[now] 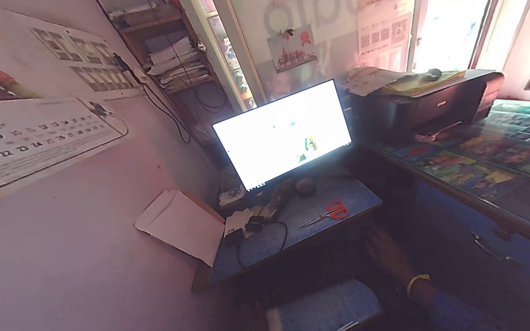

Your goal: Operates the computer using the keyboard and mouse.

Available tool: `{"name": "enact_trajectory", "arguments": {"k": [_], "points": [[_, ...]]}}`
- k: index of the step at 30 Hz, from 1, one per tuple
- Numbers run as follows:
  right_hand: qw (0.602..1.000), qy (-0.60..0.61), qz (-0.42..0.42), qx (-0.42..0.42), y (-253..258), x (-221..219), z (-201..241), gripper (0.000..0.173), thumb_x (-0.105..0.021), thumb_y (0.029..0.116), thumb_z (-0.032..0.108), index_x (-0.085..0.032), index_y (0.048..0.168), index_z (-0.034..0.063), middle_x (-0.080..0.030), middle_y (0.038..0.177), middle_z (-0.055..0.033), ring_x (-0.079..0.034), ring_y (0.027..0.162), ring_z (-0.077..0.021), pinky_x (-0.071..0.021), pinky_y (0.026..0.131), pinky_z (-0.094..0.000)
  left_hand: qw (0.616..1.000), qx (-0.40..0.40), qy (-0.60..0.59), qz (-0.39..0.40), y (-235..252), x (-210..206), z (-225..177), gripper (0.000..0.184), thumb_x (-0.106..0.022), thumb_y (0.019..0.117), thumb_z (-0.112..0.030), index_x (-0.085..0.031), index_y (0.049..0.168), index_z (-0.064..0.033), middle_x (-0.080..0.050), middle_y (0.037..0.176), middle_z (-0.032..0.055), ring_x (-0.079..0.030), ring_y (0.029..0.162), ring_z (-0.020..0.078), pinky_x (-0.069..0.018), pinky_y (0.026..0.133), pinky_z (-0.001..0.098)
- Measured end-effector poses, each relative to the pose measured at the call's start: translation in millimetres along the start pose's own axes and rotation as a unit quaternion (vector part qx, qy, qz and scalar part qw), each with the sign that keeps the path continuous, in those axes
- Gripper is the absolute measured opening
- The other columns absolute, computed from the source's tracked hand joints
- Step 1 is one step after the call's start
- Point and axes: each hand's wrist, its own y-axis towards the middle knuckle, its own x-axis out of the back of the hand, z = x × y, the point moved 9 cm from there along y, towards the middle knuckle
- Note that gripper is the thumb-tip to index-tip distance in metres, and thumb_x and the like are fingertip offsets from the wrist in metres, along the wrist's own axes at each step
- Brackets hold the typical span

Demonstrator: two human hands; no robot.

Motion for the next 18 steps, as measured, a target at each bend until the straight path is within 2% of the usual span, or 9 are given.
{"name": "enact_trajectory", "arguments": {"k": [18], "points": [[1.0,0.0,0.005,0.002,1.4,-1.5,-0.1,0.047,-0.046,0.1045,0.038,-0.057,0.145,0.0169,-0.046,0.157,-0.0111,-0.045,0.144,-0.0285,-0.0434,0.115,-0.0442,1.0,0.006,-0.003,-0.002,-2.1,5.9,-1.4,0.052,-0.046,0.1067,-0.034,-0.055,0.135,0.0087,-0.057,0.135,0.0324,-0.058,0.129,0.0435,-0.048,0.107,0.0538]]}}
